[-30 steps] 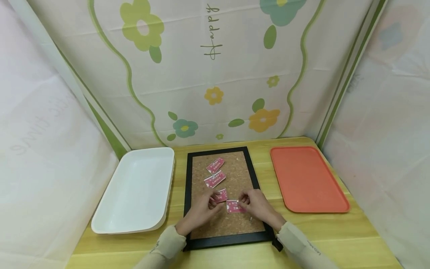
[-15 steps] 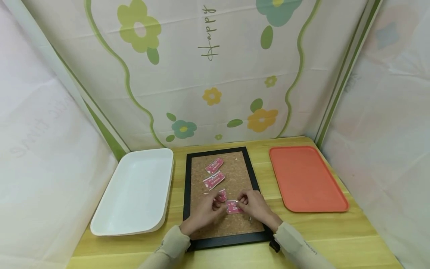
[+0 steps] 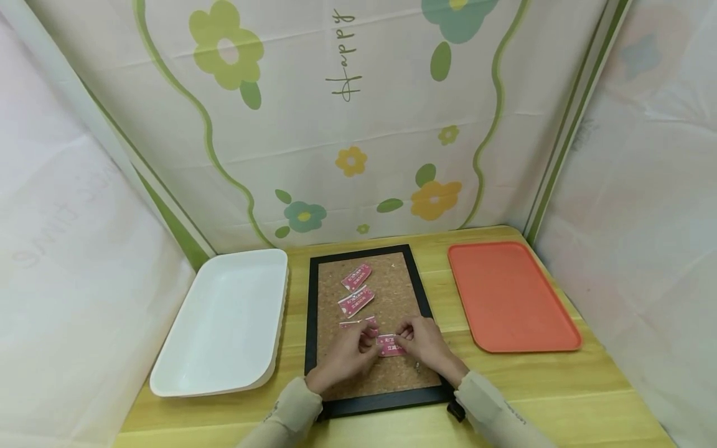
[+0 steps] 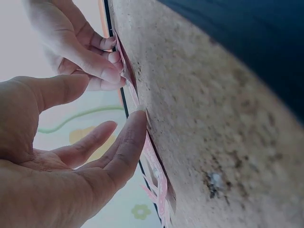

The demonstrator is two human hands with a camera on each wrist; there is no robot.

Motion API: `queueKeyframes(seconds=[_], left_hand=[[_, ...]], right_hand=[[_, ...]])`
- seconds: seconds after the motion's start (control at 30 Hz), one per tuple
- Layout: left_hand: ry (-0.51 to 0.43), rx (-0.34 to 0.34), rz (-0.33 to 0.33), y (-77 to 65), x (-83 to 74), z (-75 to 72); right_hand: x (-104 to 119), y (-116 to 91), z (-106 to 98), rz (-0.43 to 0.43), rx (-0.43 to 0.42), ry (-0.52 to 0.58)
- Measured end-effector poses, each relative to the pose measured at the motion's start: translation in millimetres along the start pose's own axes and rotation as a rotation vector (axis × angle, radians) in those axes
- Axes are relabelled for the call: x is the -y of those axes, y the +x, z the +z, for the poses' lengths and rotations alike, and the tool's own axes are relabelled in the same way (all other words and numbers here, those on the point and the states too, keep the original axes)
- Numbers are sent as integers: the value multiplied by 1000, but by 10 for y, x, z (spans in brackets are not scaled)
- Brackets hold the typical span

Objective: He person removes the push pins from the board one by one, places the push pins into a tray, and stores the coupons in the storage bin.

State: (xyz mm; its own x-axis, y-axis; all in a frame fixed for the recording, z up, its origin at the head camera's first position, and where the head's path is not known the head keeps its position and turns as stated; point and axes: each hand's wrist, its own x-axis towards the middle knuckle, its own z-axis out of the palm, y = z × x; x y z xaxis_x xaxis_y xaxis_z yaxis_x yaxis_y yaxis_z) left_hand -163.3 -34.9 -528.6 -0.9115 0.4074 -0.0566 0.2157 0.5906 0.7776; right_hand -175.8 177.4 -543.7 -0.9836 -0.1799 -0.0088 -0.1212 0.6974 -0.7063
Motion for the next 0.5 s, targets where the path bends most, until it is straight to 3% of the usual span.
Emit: queueKeyframes(seconds=[0.33,0.5], left_hand=[[-55,28,27,73,-5,-23],[-36,52,19,95,5,-27]], right_hand=[[8,23,47,25,-6,6],[33,32,80,43,-20,-21]])
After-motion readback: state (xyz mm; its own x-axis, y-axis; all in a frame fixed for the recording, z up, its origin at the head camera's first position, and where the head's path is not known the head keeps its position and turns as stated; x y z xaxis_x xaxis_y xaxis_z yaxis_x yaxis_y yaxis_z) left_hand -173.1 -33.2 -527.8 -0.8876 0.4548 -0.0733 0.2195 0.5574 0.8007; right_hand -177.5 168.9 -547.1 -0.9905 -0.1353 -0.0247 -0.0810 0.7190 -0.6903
